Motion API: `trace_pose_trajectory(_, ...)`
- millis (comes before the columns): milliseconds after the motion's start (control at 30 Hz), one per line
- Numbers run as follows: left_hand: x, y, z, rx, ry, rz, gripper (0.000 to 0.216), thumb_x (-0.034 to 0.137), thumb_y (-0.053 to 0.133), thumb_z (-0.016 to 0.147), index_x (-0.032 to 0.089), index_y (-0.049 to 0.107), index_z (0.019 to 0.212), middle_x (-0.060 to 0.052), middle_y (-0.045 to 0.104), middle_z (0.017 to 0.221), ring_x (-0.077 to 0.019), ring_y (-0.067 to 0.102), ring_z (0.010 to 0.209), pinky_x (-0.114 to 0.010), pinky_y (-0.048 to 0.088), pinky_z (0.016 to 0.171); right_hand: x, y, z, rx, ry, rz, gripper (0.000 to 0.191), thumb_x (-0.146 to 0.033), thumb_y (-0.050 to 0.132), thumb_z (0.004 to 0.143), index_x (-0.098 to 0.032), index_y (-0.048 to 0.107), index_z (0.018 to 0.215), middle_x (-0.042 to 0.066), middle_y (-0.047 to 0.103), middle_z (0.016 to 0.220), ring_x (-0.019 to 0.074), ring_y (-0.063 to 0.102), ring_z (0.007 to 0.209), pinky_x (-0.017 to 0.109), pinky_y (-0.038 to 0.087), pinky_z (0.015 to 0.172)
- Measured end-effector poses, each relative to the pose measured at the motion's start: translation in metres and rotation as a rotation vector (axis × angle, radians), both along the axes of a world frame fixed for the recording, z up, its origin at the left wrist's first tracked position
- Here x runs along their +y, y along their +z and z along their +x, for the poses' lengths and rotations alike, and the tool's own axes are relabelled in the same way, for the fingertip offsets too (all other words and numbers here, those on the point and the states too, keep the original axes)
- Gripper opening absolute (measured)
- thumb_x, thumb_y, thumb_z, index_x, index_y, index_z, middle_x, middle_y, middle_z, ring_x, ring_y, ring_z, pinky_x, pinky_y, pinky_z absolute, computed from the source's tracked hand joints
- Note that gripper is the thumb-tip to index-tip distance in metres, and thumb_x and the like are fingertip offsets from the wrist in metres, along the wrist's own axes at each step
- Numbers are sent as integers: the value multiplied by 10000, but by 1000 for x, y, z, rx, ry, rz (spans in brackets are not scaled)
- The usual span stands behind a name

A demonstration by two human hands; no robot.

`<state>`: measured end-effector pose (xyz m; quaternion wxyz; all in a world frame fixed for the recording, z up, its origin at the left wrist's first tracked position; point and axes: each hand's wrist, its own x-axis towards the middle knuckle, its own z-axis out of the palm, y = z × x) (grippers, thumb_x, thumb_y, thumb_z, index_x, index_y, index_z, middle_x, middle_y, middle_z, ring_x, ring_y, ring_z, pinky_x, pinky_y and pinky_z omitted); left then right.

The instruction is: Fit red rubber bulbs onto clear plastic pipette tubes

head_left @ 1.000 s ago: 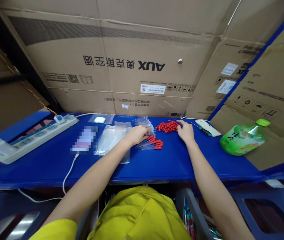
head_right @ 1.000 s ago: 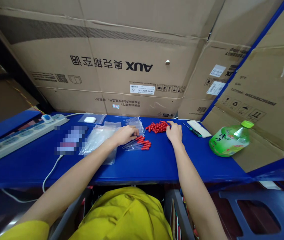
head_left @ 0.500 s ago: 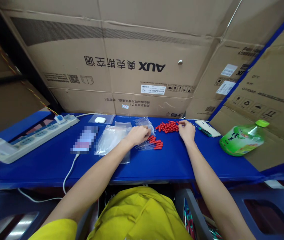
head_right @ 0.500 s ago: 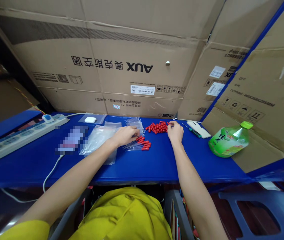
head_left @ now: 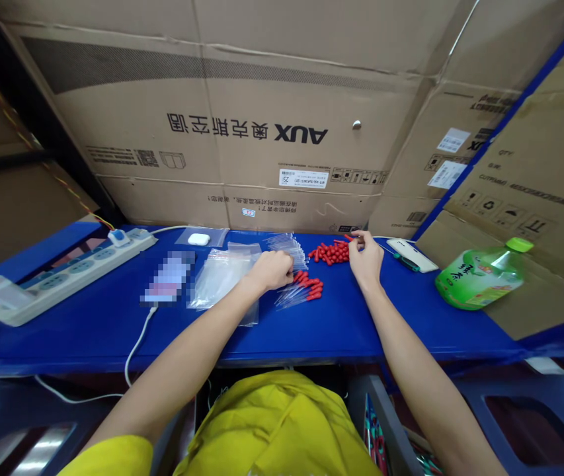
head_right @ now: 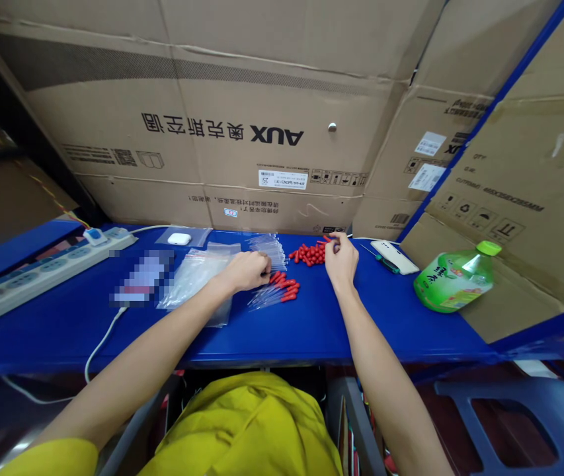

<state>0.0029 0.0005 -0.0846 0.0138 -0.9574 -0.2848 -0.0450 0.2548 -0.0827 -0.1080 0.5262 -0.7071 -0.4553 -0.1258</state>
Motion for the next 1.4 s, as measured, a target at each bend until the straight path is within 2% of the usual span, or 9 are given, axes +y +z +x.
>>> trace_pose_trajectory(167, -3, 4, 0, 6, -3, -14, 183, 288, 620, 904, 168, 756, 874, -139, 767, 1028, -294, 734, 961, -336, 514, 781, -2, 2, -13, 69, 175, 38, 280, -276, 512, 897, -185, 748, 1018, 60, 736, 824, 205, 651, 719, 332, 515, 758)
trace_pose_trajectory(333, 1, 4, -1, -79, 21, -15, 161, 271, 639, 868, 174, 764, 902, -132, 775, 999, -294, 733, 939, -335, 516, 769, 2, -3, -33, 399, 733, -91, 262, -410, 558, 952, -201, 702, 1018, 42, 722, 811, 190, 688, 690, 302, 539, 632)
trace_pose_trajectory(400, 5, 4, -3, -130, 44, -26, 169, 274, 641, 862, 181, 764, 930, -122, 779, 1000, -287, 734, 925, -331, 515, 759, 2, -5, -43, 457, 897, -179, 272, -460, 597, 951, -212, 687, 1019, 52, 739, 908, 198, 720, 746, 315, 567, 657)
trace_pose_trajectory(500, 13, 5, -6, -181, 72, -68, 154, 273, 634, 863, 199, 758, 915, -99, 784, 964, -271, 736, 890, -319, 509, 737, 0, -6, -55, 400, 1000, -269, 290, -482, 594, 978, -217, 696, 1038, 47, 742, 946, 201, 731, 827, 363, 584, 816)
trace_pose_trajectory(700, 22, 6, -11, -260, 105, -104, 169, 281, 561, 939, 204, 709, 915, -91, 777, 942, -255, 734, 908, -301, 498, 748, -1, -5, -64, 133, 1003, -339, 272, -402, 536, 1027, -212, 720, 1088, 57, 739, 1074, 224, 685, 1008, 388, 504, 983)
trace_pose_trajectory(867, 20, 7, -10, -315, 138, -120, 198, 324, 519, 999, 190, 639, 1082, -112, 765, 959, -264, 735, 898, -306, 497, 741, 1, -8, -66, 1, 998, -339, 274, -306, 464, 1056, -212, 713, 1119, 59, 742, 1099, 214, 685, 1027, 354, 494, 972)
trace_pose_trajectory(1100, 22, 0, -6, -382, 24, -212, 224, 254, 408, 1062, 173, 565, 1200, -98, 754, 932, -248, 728, 898, -317, 501, 780, 1, -9, -71, -82, 963, -255, 250, -256, 461, 1050, -216, 701, 1111, 76, 743, 1098, 227, 687, 1039, 359, 501, 952)
trace_pose_trajectory(1300, 26, -8, -3, -463, -51, -211, 267, 223, 392, 1054, 179, 595, 1222, -127, 729, 1205, -257, 690, 1133, -354, 517, 931, 5, -15, -72, -159, 983, -291, 255, -259, 440, 1051, -229, 691, 1083, 80, 737, 1093, 233, 682, 1030, 369, 507, 955)
trace_pose_trajectory(1400, 24, -8, -2, -486, -40, -219, 274, 231, 381, 1058, 182, 601, 1213, -124, 719, 1228, -251, 677, 1156, -356, 513, 960, 5, -16, -72, -206, 950, -294, 264, -256, 428, 1052, -227, 688, 1084, 84, 734, 1089, 235, 676, 1039, 375, 506, 961)
